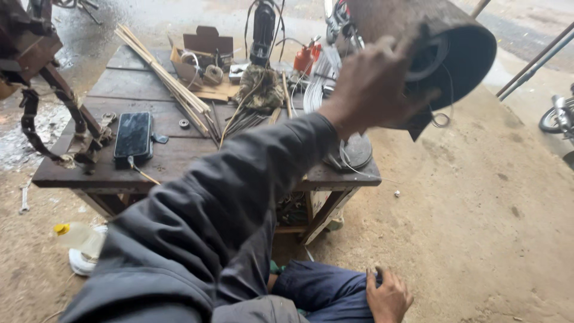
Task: The person sits on the ground and uses a wooden stick to tap and adjust a cylindrical metal object mounted on a stand. They then use pliers to bend and secure wires inside the cylinder, repeatedly checking and adjusting the internal components.
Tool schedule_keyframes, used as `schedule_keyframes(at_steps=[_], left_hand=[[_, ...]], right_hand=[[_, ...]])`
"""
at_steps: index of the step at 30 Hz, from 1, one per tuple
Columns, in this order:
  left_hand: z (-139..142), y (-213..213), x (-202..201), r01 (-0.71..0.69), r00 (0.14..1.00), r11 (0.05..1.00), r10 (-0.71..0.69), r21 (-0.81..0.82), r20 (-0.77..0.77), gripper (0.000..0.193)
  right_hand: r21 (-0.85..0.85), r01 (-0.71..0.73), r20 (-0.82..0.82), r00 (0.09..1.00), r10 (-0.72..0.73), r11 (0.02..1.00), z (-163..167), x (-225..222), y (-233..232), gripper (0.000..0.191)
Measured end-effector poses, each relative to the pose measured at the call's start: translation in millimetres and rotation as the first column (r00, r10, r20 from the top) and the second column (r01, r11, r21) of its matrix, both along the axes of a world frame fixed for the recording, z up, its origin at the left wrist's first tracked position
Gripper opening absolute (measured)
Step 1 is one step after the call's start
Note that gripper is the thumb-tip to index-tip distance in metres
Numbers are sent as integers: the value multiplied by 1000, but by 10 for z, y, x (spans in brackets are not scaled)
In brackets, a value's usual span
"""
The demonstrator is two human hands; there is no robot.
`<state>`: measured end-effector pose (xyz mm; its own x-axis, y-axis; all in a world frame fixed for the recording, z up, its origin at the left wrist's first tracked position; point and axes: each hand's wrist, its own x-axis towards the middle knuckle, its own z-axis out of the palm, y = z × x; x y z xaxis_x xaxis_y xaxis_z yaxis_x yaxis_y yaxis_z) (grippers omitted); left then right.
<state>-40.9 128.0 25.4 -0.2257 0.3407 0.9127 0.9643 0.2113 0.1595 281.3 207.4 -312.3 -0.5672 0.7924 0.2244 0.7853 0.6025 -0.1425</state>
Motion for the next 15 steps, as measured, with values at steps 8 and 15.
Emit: schedule_keyframes(at_steps=[8, 15], left_hand=[[250, 617, 295, 415, 908, 823, -345, -388, 239, 97], [354, -323, 112, 356, 932, 932, -359, 75, 44, 26]], right_hand=[[-46, 46, 105, 994, -41, 998, 106, -98, -45, 38], [-30, -17, -51, 999, 16, 999, 183, 32, -159, 31]])
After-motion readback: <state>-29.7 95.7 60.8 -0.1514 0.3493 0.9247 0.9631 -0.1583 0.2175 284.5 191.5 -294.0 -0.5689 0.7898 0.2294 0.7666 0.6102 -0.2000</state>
